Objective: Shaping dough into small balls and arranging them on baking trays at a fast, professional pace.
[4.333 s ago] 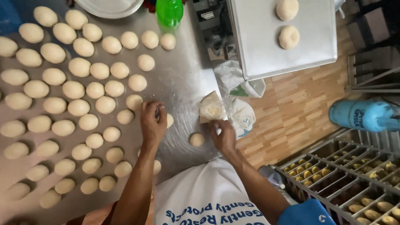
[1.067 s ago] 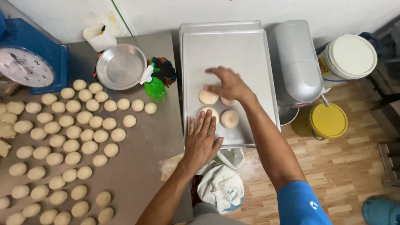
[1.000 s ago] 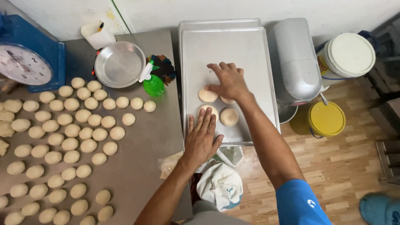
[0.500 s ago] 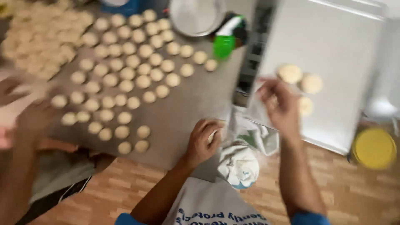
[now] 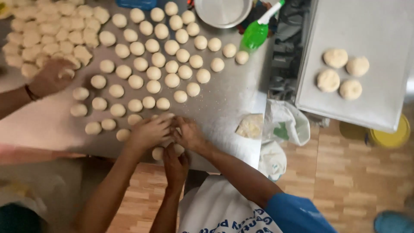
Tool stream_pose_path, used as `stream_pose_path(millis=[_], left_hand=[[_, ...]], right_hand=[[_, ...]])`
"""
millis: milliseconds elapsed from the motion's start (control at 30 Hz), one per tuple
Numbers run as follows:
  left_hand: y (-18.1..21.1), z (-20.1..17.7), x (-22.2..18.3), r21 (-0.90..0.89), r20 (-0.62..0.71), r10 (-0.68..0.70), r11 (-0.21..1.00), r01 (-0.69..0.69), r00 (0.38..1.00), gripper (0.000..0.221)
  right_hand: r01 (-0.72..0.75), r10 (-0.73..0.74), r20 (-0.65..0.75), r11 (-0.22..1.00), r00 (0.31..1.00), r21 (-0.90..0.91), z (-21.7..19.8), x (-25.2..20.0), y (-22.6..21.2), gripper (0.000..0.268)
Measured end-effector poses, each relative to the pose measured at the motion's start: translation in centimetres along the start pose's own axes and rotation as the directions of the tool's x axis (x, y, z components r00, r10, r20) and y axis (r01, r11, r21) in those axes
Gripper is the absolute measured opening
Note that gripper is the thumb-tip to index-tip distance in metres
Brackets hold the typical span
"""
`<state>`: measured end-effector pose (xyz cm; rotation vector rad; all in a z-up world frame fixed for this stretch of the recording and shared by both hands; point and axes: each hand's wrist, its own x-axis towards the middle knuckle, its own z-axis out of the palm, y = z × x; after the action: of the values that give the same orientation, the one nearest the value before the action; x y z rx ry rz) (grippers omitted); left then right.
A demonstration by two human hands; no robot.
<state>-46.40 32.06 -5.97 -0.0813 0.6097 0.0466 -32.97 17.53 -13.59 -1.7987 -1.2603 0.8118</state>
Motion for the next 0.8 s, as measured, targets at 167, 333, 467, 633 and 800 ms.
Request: stream_pose_path(millis=[167, 333, 467, 633, 800], left_hand=[[7.6, -8.3, -6.4, -0.264, 0.888, 0.001, -0.817, 0.513, 0.459, 0.046], [-14.5, -15.5, 1.6, 0.823, 0.293, 0.746, -0.515, 0.239, 0.599, 0.046], [-14.7, -15.7, 0.5, 0.986, -0.072, 0.679, -0.063, 0.155, 0.731, 0.059], [-14.3, -15.4, -0.3, 0.991, 0.075, 0.606, -0.131, 0.007, 0.792, 0.067], [-14.3, -12.3, -0.5, 0.983, 0.102, 0.517, -0.185, -0.005, 0.85, 0.059]], right_hand=[[-0.207, 0.2, -0.204, 0.978, 0.958, -0.013, 1.3, -0.2, -0.7, 0.039], [-0.103, 0.059, -0.136, 0.934, 0.989, -0.342, 6.0, -1.4, 3.4, 0.047], [0.042, -0.062, -0.074, 0.967, 0.995, -0.253, 7.5, -2.1, 3.4, 0.045], [-0.204, 0.331, -0.131, 0.798, 0.934, 0.567, 2.2, -8.1, 4.7, 0.062], [-0.284, 0.511, -0.517, 0.844, 0.687, 0.456, -7.7, -15.4, 6.0, 0.052]])
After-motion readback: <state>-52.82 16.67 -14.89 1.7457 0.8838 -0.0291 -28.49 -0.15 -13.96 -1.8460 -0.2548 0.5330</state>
